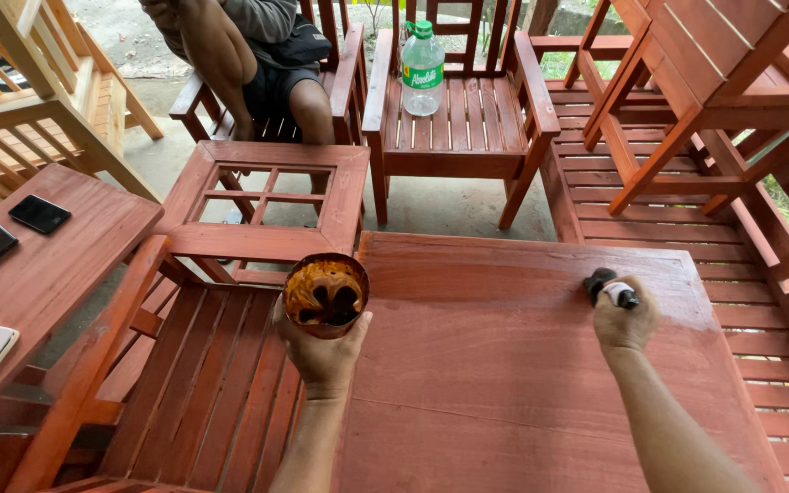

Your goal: The person holds a container of reddish-brown wood stain in one hand and a wide brush in the other, brushing the stain onto wooden chairs and a table. They coat the slats, edges and legs of the chairs, then brush the tabletop, working the stain into the wood surface.

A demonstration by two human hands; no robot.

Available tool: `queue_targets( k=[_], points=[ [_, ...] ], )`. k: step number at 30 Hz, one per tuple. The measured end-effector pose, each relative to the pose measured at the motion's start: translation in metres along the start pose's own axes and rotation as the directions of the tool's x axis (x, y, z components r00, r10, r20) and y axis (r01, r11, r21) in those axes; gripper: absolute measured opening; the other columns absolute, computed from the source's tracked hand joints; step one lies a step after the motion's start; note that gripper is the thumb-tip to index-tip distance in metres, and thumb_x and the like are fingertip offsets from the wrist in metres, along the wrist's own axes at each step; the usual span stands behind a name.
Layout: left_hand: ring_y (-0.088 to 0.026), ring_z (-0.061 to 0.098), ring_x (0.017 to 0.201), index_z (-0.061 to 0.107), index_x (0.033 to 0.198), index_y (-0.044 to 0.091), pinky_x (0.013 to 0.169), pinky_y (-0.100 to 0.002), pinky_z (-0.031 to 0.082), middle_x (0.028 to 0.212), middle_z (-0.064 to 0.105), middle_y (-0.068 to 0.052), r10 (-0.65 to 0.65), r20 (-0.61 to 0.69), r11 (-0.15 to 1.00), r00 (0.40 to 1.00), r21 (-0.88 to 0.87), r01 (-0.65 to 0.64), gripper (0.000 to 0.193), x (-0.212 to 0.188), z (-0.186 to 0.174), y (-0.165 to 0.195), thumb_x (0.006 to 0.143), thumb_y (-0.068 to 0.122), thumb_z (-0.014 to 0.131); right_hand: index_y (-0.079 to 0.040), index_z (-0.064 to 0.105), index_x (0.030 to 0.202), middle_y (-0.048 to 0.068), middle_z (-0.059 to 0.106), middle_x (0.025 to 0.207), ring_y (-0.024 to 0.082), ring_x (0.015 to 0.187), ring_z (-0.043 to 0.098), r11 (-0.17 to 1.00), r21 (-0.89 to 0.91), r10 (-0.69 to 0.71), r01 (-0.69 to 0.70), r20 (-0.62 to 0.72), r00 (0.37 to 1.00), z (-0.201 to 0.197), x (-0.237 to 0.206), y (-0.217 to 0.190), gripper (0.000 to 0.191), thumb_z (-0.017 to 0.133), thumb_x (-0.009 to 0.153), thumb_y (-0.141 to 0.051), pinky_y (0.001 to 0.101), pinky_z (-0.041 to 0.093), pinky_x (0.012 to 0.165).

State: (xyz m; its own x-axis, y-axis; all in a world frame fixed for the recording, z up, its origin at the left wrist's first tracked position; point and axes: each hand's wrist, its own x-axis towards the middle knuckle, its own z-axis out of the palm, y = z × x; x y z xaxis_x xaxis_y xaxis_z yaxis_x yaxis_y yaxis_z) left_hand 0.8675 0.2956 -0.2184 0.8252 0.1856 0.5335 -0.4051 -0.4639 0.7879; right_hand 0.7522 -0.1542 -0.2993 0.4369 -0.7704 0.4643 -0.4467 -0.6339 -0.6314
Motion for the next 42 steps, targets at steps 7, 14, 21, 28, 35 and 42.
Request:
queue_targets(
  k=[7,14,21,28,35,42],
  points=[
    [-0.037,0.050,0.132,0.030,0.146,0.002,0.110,-0.048,0.050,0.140,0.044,-0.021,-0.032,-0.028,0.999,0.999,0.028,0.033,0.113,0.004,-0.019,-0.011,0.061,0.028,0.098,-0.011,0.066,0.088,0.002,0.063,0.081,0.013,0.080,0.060,0.883,0.466,-0.066,-0.055,0.239,0.969,0.054,-0.080,-0.149,0.018,0.076,0.078,0.002,0.0293,0.052,0.074],
    [-0.035,0.055,0.129,0.032,0.144,0.002,0.110,-0.046,0.051,0.139,0.048,-0.019,-0.037,-0.071,0.999,0.997,-0.009,0.036,0.109,0.008,-0.034,-0.019,0.061,0.027,0.098,-0.012,0.067,0.084,-0.005,0.067,0.082,0.007,0.077,0.061,0.677,0.501,0.052,-0.539,0.699,0.714,0.084,-0.174,-0.292,0.013,0.077,0.083,-0.004,0.0270,0.055,0.069],
    [-0.037,0.055,0.129,0.032,0.146,0.002,0.109,-0.048,0.051,0.140,0.048,-0.020,-0.005,-0.077,0.999,0.997,0.043,0.009,0.111,0.009,-0.037,-0.019,0.060,0.027,0.099,-0.008,0.067,0.082,-0.002,0.062,0.077,0.008,0.074,0.057,0.683,0.574,0.031,-0.452,0.595,0.803,0.081,-0.177,-0.267,0.016,0.077,0.076,0.003,0.0277,0.052,0.066],
    [-0.038,0.052,0.130,0.031,0.145,0.002,0.109,-0.050,0.050,0.139,0.046,-0.022,0.013,-0.019,0.998,1.000,0.059,-0.012,0.113,-0.005,-0.008,-0.001,0.059,0.030,0.099,-0.009,0.066,0.080,-0.004,0.060,0.077,0.007,0.075,0.056,0.730,0.598,0.028,-0.331,0.458,0.889,0.052,-0.126,-0.152,0.019,0.078,0.074,0.004,0.0271,0.051,0.066],
    [-0.031,0.054,0.127,0.026,0.145,0.006,0.108,-0.043,0.053,0.137,0.045,-0.017,-0.039,0.125,0.996,0.991,-0.081,0.049,0.113,-0.034,0.028,0.031,0.062,0.037,0.096,-0.009,0.067,0.083,-0.003,0.064,0.082,0.009,0.078,0.059,0.830,0.490,0.135,-0.266,0.286,0.949,-0.009,-0.069,-0.021,0.019,0.080,0.075,0.002,0.0273,0.051,0.071],
    [-0.030,0.054,0.123,0.035,0.138,0.012,0.110,-0.043,0.050,0.126,0.050,-0.013,0.038,0.335,0.998,0.941,-0.067,-0.017,0.105,-0.076,0.051,0.053,0.059,0.040,0.098,-0.007,0.072,0.088,0.000,0.063,0.079,0.011,0.075,0.057,0.946,0.240,0.157,-0.219,0.251,0.955,-0.077,-0.027,-0.001,0.018,0.083,0.077,0.001,0.0285,0.048,0.068]
  ],
)
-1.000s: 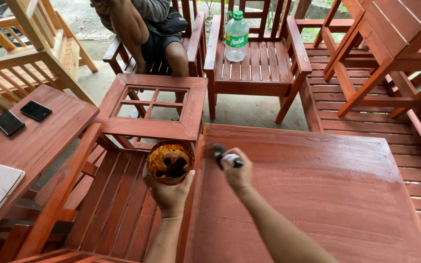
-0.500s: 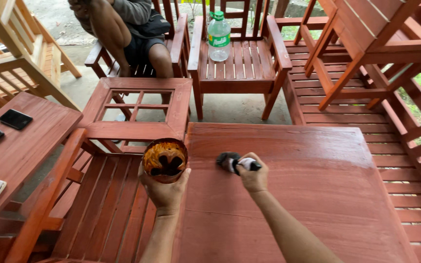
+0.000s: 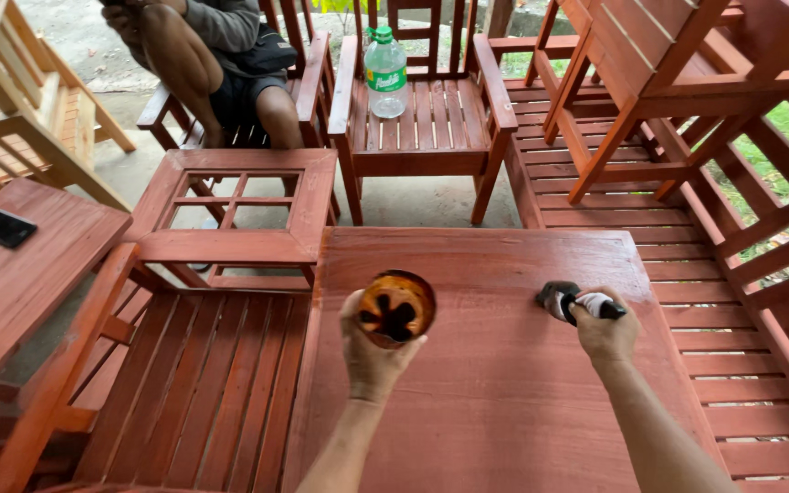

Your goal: The person holds a container of reddish-brown wood stain in one hand and a wide brush in the other, brushing the stain onto wooden chairs and a table. They coat the slats, edges and legs of the chairs, then brush the tabletop, working the stain into the wood surface.

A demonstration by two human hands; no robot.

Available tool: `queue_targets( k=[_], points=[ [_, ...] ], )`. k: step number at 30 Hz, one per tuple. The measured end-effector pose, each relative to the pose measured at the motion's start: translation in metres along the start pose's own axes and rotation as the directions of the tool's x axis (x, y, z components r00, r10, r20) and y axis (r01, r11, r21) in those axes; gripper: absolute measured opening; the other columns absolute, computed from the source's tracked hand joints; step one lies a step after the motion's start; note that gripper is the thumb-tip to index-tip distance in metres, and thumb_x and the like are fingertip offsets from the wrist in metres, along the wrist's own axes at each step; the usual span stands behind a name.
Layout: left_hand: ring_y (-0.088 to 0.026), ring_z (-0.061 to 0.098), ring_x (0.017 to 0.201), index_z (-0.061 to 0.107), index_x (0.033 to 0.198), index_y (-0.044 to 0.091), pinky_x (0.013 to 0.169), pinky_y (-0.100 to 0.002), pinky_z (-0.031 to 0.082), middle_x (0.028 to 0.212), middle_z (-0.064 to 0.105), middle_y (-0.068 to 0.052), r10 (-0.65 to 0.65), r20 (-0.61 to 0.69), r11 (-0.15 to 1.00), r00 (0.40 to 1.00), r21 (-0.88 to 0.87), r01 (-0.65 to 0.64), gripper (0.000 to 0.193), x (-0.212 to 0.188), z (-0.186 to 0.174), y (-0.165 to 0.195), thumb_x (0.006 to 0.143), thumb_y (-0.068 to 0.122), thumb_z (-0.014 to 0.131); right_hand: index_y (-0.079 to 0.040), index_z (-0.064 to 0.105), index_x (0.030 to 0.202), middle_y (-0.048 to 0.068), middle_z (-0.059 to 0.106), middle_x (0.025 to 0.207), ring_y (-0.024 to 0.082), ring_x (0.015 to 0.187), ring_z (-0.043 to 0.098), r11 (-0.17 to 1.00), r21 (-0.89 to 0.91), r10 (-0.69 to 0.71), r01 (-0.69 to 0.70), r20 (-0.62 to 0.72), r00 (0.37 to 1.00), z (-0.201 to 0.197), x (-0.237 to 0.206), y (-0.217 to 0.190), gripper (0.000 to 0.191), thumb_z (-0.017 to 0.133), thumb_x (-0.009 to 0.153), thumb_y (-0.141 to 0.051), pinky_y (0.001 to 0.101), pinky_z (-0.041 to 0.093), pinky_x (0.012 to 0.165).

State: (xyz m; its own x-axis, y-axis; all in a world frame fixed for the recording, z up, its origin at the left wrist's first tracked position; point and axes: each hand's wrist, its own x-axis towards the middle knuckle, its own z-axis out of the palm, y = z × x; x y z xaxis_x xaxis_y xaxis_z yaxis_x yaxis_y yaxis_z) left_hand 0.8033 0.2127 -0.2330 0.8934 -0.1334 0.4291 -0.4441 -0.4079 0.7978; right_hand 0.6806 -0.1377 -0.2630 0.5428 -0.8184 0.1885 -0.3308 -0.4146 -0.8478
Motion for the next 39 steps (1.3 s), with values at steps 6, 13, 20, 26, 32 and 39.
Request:
queue_targets(
  k=[6,13,20,26,32,39],
  points=[
    [-0.040,0.046,0.133,0.033,0.139,0.013,0.114,-0.051,0.041,0.135,0.047,-0.017,0.227,0.059,0.968,0.972,0.097,-0.232,0.113,-0.017,0.022,-0.021,0.052,0.038,0.101,-0.004,0.073,0.089,0.000,0.066,0.078,0.010,0.072,0.060,0.926,0.358,-0.029,-0.117,0.378,0.925,-0.005,-0.018,-0.079,0.016,0.076,0.076,0.006,0.0278,0.049,0.061],
    [-0.042,0.040,0.138,0.028,0.142,0.015,0.116,-0.051,0.039,0.141,0.042,-0.018,0.186,0.147,0.980,0.971,0.041,-0.194,0.111,-0.040,0.021,-0.030,0.058,0.026,0.100,-0.005,0.074,0.089,0.003,0.073,0.083,0.011,0.075,0.069,0.912,0.395,-0.176,-0.109,0.618,0.766,-0.014,-0.051,-0.173,0.022,0.076,0.072,0.008,0.0265,0.059,0.064],
    [-0.045,0.031,0.142,0.025,0.145,0.015,0.118,-0.053,0.036,0.149,0.035,-0.022,0.134,0.302,0.982,0.944,0.090,-0.168,0.107,-0.042,0.010,-0.019,0.062,0.009,0.091,-0.008,0.074,0.093,0.010,0.077,0.081,0.017,0.074,0.072,0.996,-0.086,0.081,-0.037,0.583,0.808,0.044,-0.108,-0.198,0.017,0.079,0.077,-0.003,0.0312,0.060,0.065],
    [-0.039,0.037,0.136,0.024,0.144,0.015,0.117,-0.056,0.036,0.140,0.039,-0.018,0.113,0.310,0.976,0.944,0.145,-0.165,0.110,-0.035,0.008,-0.010,0.057,0.010,0.092,-0.010,0.072,0.095,0.013,0.076,0.080,0.021,0.074,0.074,0.996,-0.065,-0.014,0.060,0.557,0.830,0.071,-0.120,-0.180,0.021,0.079,0.075,-0.008,0.0357,0.058,0.071],
    [-0.039,0.035,0.131,0.032,0.141,0.018,0.110,-0.053,0.041,0.140,0.035,-0.015,-0.117,0.365,0.983,0.924,0.175,0.055,0.116,-0.028,0.009,-0.012,0.046,0.019,0.100,-0.013,0.073,0.093,0.010,0.078,0.086,0.022,0.080,0.076,0.964,0.029,-0.199,0.263,0.733,0.650,0.045,-0.104,-0.191,0.020,0.081,0.074,-0.012,0.0352,0.059,0.076],
    [-0.035,0.053,0.123,0.042,0.134,0.016,0.104,-0.050,0.047,0.129,0.055,-0.012,0.057,0.200,0.996,0.978,-0.073,-0.043,0.102,-0.013,0.019,-0.019,0.048,0.019,0.096,-0.014,0.073,0.093,0.013,0.071,0.122,0.034,0.104,0.067,0.609,0.290,-0.693,0.739,0.647,0.318,0.023,-0.086,-0.197,0.024,0.075,0.073,-0.001,0.0415,0.055,0.082]
  ],
)
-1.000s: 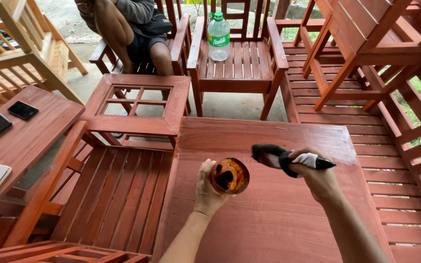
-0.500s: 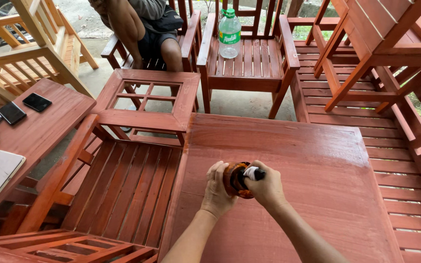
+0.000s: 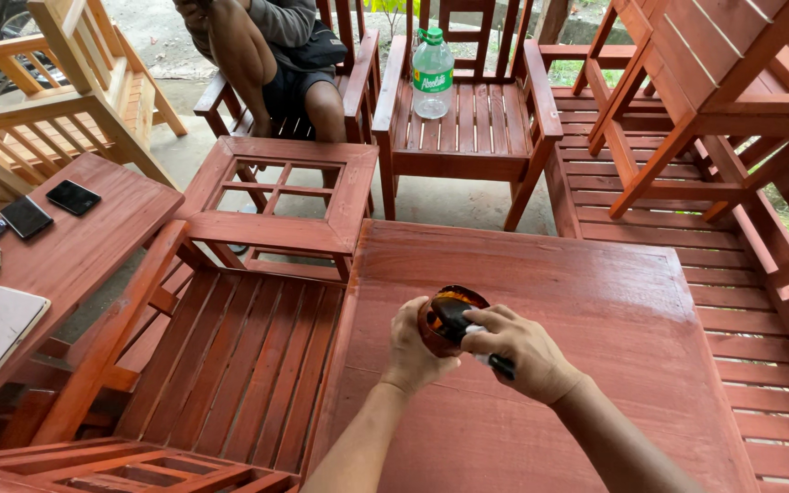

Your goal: The person holds a container of reddish-brown wood stain in one hand and a wide brush in the other, brushing the stain onto wooden chairs and a table. They coat the slats, edges and legs of the chairs, then brush the tabletop, working the stain into the wood surface.

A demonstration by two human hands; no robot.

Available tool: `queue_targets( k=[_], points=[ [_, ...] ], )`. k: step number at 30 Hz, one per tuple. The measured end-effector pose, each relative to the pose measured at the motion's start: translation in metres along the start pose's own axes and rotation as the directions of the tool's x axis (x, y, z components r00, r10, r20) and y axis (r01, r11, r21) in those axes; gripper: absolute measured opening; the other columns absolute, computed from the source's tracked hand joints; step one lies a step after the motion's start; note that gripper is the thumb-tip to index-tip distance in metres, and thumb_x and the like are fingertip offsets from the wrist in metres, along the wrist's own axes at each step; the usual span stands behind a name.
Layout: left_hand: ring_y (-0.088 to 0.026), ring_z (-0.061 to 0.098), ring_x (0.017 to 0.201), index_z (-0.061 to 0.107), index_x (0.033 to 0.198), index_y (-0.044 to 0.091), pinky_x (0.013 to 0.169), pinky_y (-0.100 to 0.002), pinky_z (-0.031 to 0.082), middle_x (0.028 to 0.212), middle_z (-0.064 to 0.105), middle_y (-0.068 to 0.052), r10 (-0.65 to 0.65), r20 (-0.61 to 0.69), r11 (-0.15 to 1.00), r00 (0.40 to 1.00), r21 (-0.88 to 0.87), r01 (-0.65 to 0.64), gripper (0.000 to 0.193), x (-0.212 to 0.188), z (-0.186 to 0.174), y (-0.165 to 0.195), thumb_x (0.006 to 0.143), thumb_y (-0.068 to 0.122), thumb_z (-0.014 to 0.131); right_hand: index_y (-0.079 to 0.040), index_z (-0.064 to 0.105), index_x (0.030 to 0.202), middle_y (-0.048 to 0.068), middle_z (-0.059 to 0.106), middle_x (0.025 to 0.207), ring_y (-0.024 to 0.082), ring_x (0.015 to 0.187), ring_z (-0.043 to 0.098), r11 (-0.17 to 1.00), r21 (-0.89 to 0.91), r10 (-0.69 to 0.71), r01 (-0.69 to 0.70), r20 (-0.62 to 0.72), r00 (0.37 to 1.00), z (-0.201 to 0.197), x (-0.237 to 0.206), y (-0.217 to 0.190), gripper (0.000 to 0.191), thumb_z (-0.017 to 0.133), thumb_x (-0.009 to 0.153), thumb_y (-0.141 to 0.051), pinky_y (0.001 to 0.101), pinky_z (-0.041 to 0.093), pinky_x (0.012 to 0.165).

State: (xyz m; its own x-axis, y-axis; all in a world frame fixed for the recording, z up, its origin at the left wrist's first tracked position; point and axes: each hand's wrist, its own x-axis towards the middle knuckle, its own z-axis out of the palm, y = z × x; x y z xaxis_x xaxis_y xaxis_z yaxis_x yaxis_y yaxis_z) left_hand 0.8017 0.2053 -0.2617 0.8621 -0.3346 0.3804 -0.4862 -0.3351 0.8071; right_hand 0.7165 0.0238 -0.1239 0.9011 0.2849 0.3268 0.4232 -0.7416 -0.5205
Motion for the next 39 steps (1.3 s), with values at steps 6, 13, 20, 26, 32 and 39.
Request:
queue_targets(
  k=[6,13,20,26,32,39],
  points=[
    [-0.036,0.052,0.124,0.040,0.137,0.013,0.105,-0.048,0.048,0.131,0.053,-0.014,-0.023,-0.043,0.999,0.999,0.037,0.025,0.106,0.000,-0.022,-0.008,0.048,0.018,0.097,-0.007,0.069,0.101,0.014,0.072,0.104,0.029,0.093,0.069,0.523,0.825,0.602,-0.214,-0.179,0.778,0.038,-0.011,0.041,0.014,0.071,0.089,0.000,0.0424,0.063,0.080],
    [-0.038,0.047,0.129,0.034,0.140,0.010,0.108,-0.047,0.045,0.134,0.045,-0.018,-0.065,-0.182,0.980,0.981,0.174,0.097,0.112,-0.011,-0.079,-0.040,0.050,0.020,0.100,-0.010,0.062,0.105,0.009,0.071,0.099,0.028,0.089,0.072,-0.255,0.965,0.874,0.064,0.202,0.442,0.114,-0.015,0.103,0.015,0.067,0.092,-0.011,0.0429,0.064,0.075],
    [-0.039,0.047,0.132,0.034,0.143,0.009,0.108,-0.049,0.046,0.141,0.044,-0.019,-0.088,-0.374,0.962,0.923,0.209,0.177,0.116,-0.015,-0.124,-0.063,0.047,0.018,0.098,-0.011,0.059,0.102,0.008,0.067,0.093,0.025,0.077,0.071,-0.042,0.993,0.919,-0.112,0.082,0.385,0.184,0.042,0.111,0.026,0.075,0.084,-0.002,0.0440,0.067,0.067],
    [-0.038,0.046,0.133,0.033,0.144,0.009,0.108,-0.048,0.047,0.141,0.043,-0.018,-0.171,-0.364,0.948,0.916,0.192,0.253,0.113,-0.019,-0.136,-0.065,0.053,0.018,0.098,-0.008,0.067,0.091,0.006,0.066,0.085,0.019,0.075,0.068,0.091,0.983,0.890,-0.158,-0.009,0.457,0.198,0.097,0.085,0.020,0.075,0.079,0.007,0.0400,0.065,0.064],
    [-0.037,0.046,0.131,0.031,0.142,0.009,0.107,-0.047,0.048,0.140,0.042,-0.018,-0.102,-0.374,0.957,0.922,0.214,0.194,0.114,-0.013,-0.126,-0.065,0.051,0.018,0.098,-0.006,0.068,0.080,0.000,0.063,0.077,0.011,0.071,0.057,0.415,0.844,0.837,-0.340,-0.207,0.507,0.185,0.090,0.090,0.020,0.077,0.073,0.010,0.0287,0.053,0.060],
    [-0.036,0.043,0.133,0.027,0.142,0.012,0.108,-0.045,0.047,0.141,0.037,-0.017,-0.237,-0.266,0.938,0.935,0.188,0.291,0.114,-0.001,-0.100,-0.044,0.054,0.019,0.098,-0.007,0.068,0.079,-0.003,0.062,0.079,0.008,0.074,0.055,0.596,0.719,0.787,-0.358,-0.434,0.438,0.118,-0.018,0.153,0.021,0.078,0.071,0.009,0.0265,0.050,0.068]
  ],
)
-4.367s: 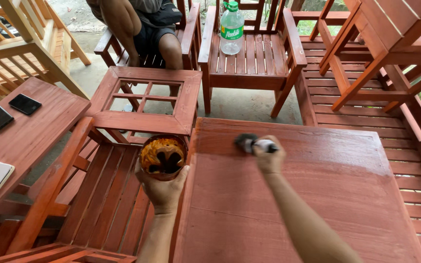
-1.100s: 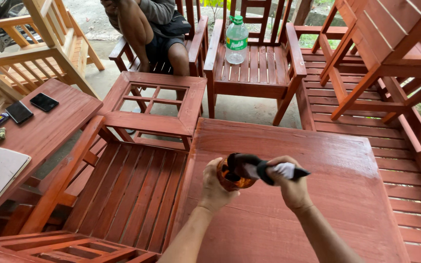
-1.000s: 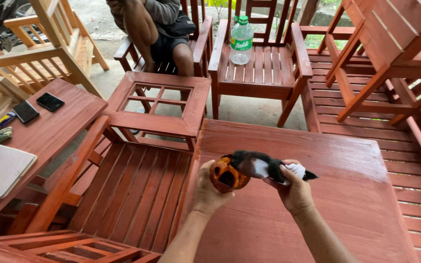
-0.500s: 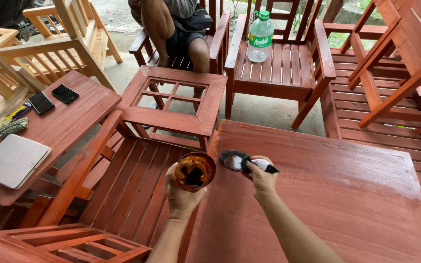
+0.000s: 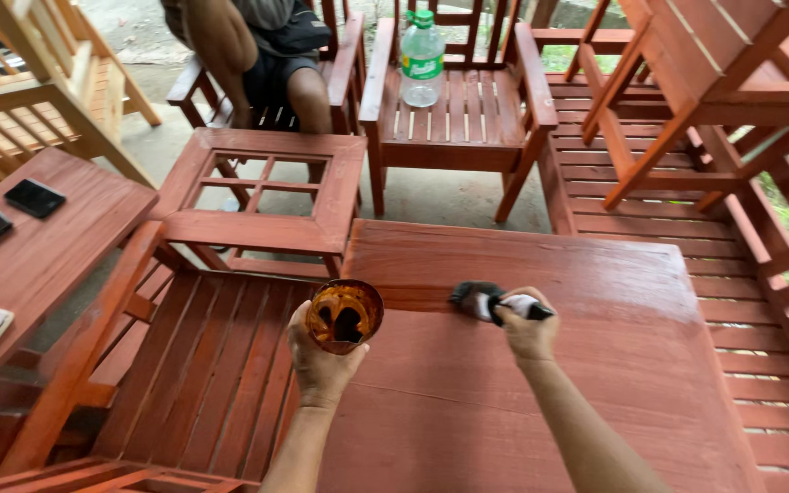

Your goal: The person holds a container of reddish-brown wood stain in one hand and a wide brush in the other, brushing the stain onto wooden chairs and a table. They coat the slats, edges and legs of the chairs, then brush the tabletop, working the stain into the wood surface.

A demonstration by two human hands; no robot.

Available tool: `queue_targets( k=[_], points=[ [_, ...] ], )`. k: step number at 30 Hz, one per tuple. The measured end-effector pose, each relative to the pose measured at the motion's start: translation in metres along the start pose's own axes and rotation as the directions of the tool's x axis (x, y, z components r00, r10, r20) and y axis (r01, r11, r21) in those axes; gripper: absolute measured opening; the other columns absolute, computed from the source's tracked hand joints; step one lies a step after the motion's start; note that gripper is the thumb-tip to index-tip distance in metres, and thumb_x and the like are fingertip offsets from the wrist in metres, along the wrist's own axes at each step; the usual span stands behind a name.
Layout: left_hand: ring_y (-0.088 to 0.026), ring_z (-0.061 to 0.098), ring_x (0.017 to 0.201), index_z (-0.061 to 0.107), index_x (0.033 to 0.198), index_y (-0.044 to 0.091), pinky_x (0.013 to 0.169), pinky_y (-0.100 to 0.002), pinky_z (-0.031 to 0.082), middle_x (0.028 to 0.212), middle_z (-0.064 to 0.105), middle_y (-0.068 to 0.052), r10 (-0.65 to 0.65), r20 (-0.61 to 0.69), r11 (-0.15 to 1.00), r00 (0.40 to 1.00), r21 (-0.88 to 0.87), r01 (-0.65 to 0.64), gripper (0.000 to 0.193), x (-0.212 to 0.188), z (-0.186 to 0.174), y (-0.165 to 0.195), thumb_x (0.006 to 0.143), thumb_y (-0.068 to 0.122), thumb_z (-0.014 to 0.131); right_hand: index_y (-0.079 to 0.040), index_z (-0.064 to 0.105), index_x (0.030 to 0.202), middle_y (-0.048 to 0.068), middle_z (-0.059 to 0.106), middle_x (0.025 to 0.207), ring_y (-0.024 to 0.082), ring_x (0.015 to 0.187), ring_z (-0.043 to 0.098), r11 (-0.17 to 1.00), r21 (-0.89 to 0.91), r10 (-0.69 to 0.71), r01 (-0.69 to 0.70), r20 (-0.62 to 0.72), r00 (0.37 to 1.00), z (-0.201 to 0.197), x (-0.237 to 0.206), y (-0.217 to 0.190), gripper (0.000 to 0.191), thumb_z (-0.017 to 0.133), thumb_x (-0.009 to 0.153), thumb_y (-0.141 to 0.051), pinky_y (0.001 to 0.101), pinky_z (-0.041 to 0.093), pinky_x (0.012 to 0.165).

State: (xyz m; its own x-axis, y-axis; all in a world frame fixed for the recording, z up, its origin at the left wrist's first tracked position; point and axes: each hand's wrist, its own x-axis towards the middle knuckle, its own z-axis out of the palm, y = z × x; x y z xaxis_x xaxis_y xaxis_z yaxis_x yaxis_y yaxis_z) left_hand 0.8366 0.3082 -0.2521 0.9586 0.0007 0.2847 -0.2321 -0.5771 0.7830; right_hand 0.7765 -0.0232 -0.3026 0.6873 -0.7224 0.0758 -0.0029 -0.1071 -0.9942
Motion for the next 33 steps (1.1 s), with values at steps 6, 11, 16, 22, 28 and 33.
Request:
queue_targets(
  k=[6,11,16,22,28,33],
  points=[
    [-0.034,0.045,0.132,0.028,0.142,0.012,0.108,-0.045,0.048,0.139,0.038,-0.017,0.040,0.010,0.999,0.999,-0.029,-0.040,0.113,0.001,0.018,0.021,0.053,0.018,0.097,-0.009,0.068,0.083,-0.003,0.064,0.084,0.009,0.077,0.057,0.997,-0.044,-0.074,0.068,-0.153,0.985,-0.127,0.030,0.019,0.022,0.078,0.071,0.007,0.0268,0.050,0.070],
    [-0.034,0.047,0.129,0.029,0.141,0.009,0.107,-0.045,0.048,0.136,0.041,-0.017,0.130,-0.022,0.991,0.991,0.002,-0.130,0.110,0.005,0.019,0.025,0.054,0.017,0.097,-0.009,0.067,0.084,-0.003,0.065,0.090,0.009,0.083,0.059,0.983,-0.137,-0.157,0.122,-0.280,0.947,-0.203,0.035,0.025,0.023,0.079,0.074,0.007,0.0271,0.051,0.074],
    [-0.032,0.050,0.127,0.031,0.143,0.009,0.107,-0.043,0.050,0.136,0.042,-0.016,0.077,-0.025,0.997,0.997,-0.029,-0.077,0.111,0.008,0.012,0.022,0.054,0.018,0.096,-0.008,0.067,0.083,-0.001,0.068,0.092,0.009,0.085,0.060,0.936,-0.343,-0.220,0.082,-0.386,0.896,-0.271,0.038,0.016,0.021,0.084,0.078,0.003,0.0258,0.052,0.082],
    [-0.033,0.050,0.127,0.030,0.144,0.009,0.108,-0.044,0.049,0.136,0.042,-0.017,0.067,-0.023,0.998,0.997,-0.006,-0.067,0.114,0.008,0.014,0.021,0.053,0.021,0.098,-0.008,0.070,0.083,0.002,0.070,0.085,0.013,0.083,0.062,0.823,-0.562,-0.197,-0.078,-0.412,0.890,-0.300,0.036,0.000,0.012,0.081,0.085,-0.004,0.0306,0.051,0.077],
    [-0.033,0.050,0.129,0.030,0.144,0.010,0.108,-0.045,0.049,0.138,0.042,-0.016,0.072,-0.044,0.997,0.996,-0.022,-0.073,0.113,0.011,0.013,0.020,0.054,0.022,0.098,-0.014,0.071,0.094,0.012,0.068,0.086,0.025,0.080,0.066,0.667,-0.728,-0.421,0.158,-0.194,0.886,-0.250,0.006,-0.016,0.009,0.074,0.087,-0.009,0.0379,0.052,0.079],
    [-0.035,0.051,0.127,0.031,0.143,0.009,0.105,-0.046,0.051,0.136,0.043,-0.017,0.060,-0.139,0.998,0.989,-0.018,-0.063,0.113,0.019,0.007,0.013,0.053,0.021,0.098,-0.014,0.069,0.092,0.012,0.067,0.088,0.030,0.083,0.066,0.688,-0.661,-0.404,0.300,-0.005,0.915,-0.139,-0.031,-0.031,0.017,0.074,0.078,-0.005,0.0400,0.051,0.075]
  ],
)
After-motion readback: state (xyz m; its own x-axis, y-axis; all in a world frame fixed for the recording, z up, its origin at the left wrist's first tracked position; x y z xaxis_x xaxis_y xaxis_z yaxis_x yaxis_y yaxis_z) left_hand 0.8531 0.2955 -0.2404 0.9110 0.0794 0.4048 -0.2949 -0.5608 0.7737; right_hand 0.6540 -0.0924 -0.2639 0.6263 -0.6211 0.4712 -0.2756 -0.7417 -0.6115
